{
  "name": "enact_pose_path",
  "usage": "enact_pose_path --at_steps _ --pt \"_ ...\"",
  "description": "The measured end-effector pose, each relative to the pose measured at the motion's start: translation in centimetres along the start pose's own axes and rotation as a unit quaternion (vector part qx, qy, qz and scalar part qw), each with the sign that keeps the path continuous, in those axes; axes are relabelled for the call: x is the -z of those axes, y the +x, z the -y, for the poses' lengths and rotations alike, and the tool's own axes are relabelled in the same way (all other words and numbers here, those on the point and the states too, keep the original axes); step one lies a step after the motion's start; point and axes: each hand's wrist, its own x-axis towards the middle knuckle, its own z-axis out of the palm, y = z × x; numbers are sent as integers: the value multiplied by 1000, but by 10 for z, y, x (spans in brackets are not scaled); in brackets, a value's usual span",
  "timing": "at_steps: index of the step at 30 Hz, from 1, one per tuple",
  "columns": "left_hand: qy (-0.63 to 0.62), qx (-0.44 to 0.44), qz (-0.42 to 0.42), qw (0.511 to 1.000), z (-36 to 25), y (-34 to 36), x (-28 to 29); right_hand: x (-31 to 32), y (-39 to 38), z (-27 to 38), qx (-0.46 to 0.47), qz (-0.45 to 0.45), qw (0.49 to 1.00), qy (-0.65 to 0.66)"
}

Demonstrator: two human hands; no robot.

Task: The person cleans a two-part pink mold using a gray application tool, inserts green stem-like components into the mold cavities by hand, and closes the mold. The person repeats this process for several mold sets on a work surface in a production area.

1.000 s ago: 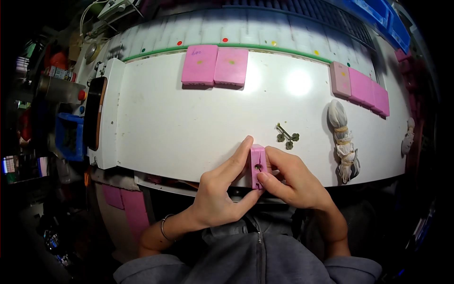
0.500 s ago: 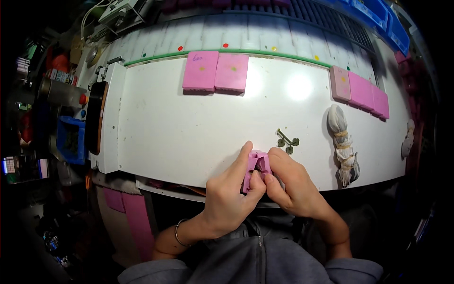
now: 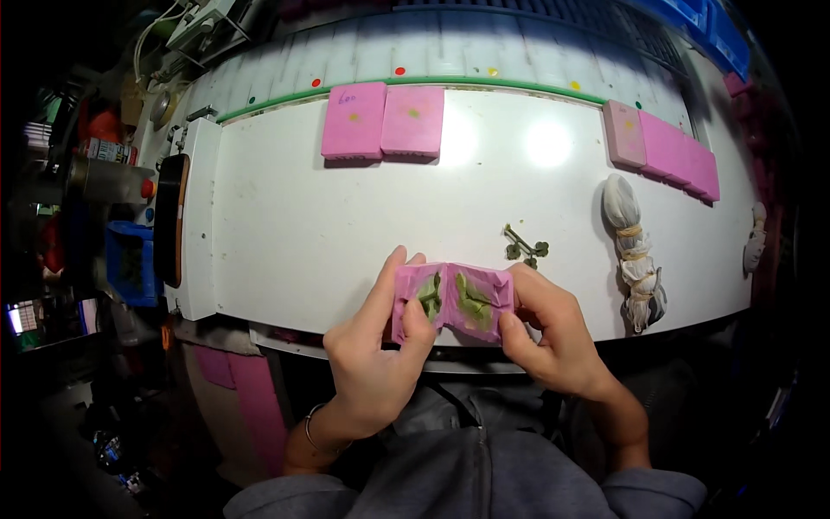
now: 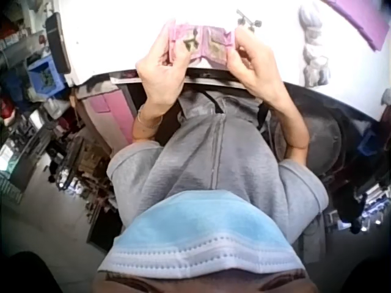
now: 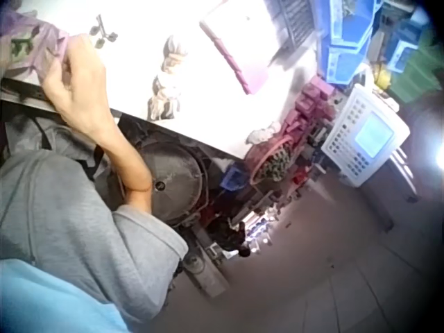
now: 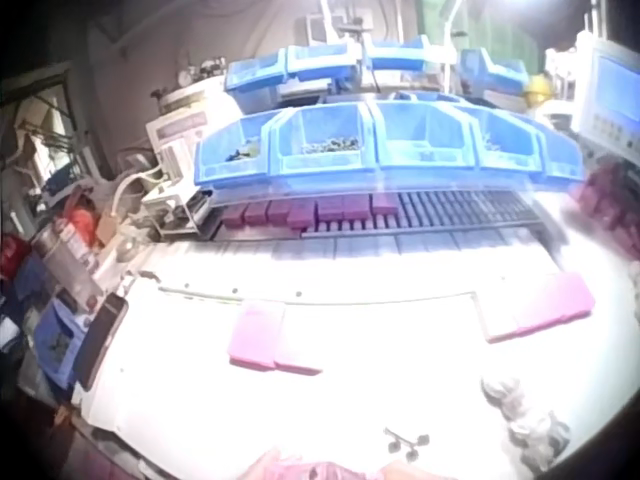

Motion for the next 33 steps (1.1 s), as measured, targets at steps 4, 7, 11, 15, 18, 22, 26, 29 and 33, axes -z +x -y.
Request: enact_pose_path --at_steps 4,7,11,15,18,22,26,29,33 --pt "31 10 29 999 -1 -2 10 -10 -2 2 -90 -36 985 145" --pt "104 25 85 991 -4 1 23 -13 0 0 -130 -101 967 192" --pt "108 -14 141 984 -9 8 25 -15 2 -7 -57 -87 993 61" --pt "128 -19 158 979 -11 7 30 -14 8 -3 -87 -57 990 95" --pt "132 -17 194 972 -16 10 39 -13 8 -15 10 -9 999 29" --pt "155 -37 230 960 -13 19 37 -18 8 -12 -58 -2 991 119" --pt "156 -147 247 945 0 20 33 -21 9 -15 -36 -1 991 129" --pt "136 -148 269 942 4 22 33 -23 9 -20 -17 -15 993 112" --pt "123 -143 287 939 4 25 30 -23 8 -24 8 -29 994 105"
